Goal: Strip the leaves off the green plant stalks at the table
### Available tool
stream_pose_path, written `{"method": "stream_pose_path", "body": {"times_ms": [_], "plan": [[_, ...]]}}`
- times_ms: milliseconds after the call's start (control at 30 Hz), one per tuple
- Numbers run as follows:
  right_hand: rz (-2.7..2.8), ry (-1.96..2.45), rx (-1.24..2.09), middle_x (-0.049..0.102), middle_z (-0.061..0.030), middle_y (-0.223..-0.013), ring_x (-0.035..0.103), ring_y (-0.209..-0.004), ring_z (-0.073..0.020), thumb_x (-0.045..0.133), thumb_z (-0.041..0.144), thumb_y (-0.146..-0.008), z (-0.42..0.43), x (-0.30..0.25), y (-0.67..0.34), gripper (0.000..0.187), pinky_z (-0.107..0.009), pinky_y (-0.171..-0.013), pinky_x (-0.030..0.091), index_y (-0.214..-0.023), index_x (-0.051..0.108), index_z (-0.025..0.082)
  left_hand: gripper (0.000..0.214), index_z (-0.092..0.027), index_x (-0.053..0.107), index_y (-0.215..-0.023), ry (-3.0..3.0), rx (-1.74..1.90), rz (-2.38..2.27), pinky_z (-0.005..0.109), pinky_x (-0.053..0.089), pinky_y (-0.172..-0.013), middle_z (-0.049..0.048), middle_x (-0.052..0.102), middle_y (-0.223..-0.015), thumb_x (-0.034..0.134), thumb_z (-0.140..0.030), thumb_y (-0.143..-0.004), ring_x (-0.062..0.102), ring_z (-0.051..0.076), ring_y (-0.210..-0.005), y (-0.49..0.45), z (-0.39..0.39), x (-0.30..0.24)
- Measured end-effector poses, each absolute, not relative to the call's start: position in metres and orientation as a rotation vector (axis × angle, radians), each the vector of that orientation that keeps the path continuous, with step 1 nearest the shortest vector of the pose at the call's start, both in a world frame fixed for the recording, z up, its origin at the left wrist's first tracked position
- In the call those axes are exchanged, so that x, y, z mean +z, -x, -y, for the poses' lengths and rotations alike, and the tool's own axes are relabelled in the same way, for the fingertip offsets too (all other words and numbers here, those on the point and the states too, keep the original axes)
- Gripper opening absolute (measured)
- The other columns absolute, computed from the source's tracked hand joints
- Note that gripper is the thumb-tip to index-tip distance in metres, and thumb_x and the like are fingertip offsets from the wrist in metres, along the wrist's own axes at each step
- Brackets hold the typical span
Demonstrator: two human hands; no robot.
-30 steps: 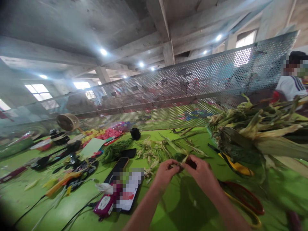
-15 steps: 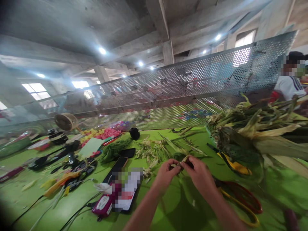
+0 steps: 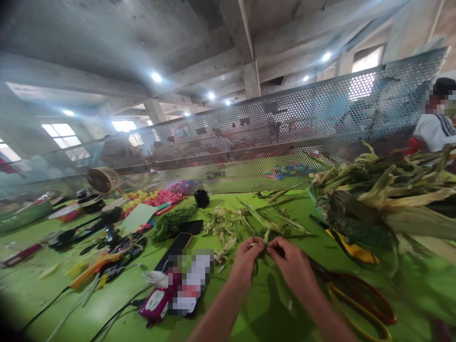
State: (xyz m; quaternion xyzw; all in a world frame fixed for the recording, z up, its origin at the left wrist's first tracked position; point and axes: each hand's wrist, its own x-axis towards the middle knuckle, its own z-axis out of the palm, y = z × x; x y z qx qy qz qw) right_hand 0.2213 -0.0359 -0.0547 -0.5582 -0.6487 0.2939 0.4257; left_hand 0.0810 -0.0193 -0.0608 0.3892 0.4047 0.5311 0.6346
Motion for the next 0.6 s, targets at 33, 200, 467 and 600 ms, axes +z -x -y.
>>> {"method": "stream_pose_path", "body": {"times_ms": [33,200,467,600], "plan": [[1.635,1.399,0.729,0.071,-0.0006,-0.072,0.063,-0.068,-0.0184,0.053,0.042,-0.079,0.035,-0.056,-0.221,0.023,-0.027,-0.064,0.046,-0.073,0.063,0.022,0.02,-0.015,0.061,-0.069,-0.897,1.225,-0.93,0.019,0.034,-0.052,-0.0027,0.051,-0.057,0.072,-0.03,-0.061,0.045,0.008,-0.052,-0.081,0.019,-0.061],[1.574,1.378,0.782,0.072,-0.0026,-0.08,0.066,-0.074,-0.0202,0.055,0.045,-0.078,0.037,-0.05,-0.221,0.026,-0.029,-0.069,0.049,-0.082,0.063,0.021,0.009,-0.016,0.06,-0.068,-1.017,1.242,-1.001,0.02,0.032,-0.053,-0.0027,0.05,-0.058,0.062,-0.023,-0.064,0.043,0.009,-0.054,-0.081,0.023,-0.055],[1.498,1.52,0.702,0.071,-0.0013,-0.066,0.064,-0.064,-0.0208,0.053,0.044,-0.074,0.047,-0.027,-0.22,0.024,-0.028,-0.058,0.046,-0.071,0.063,0.023,0.005,-0.016,0.06,-0.07,-1.308,1.131,-1.179,0.023,0.031,-0.056,-0.0034,0.047,-0.059,0.059,-0.02,-0.068,0.042,0.01,-0.058,-0.086,0.029,-0.044],[1.424,1.583,0.693,0.066,-0.0016,-0.056,0.062,-0.058,-0.0222,0.056,0.046,-0.069,0.048,-0.022,-0.22,0.024,-0.03,-0.054,0.045,-0.064,0.062,0.024,0.007,-0.017,0.062,-0.072,-1.322,1.118,-1.184,0.024,0.033,-0.059,-0.0034,0.048,-0.058,0.061,-0.024,-0.071,0.042,0.011,-0.059,-0.088,0.028,-0.046]]}}
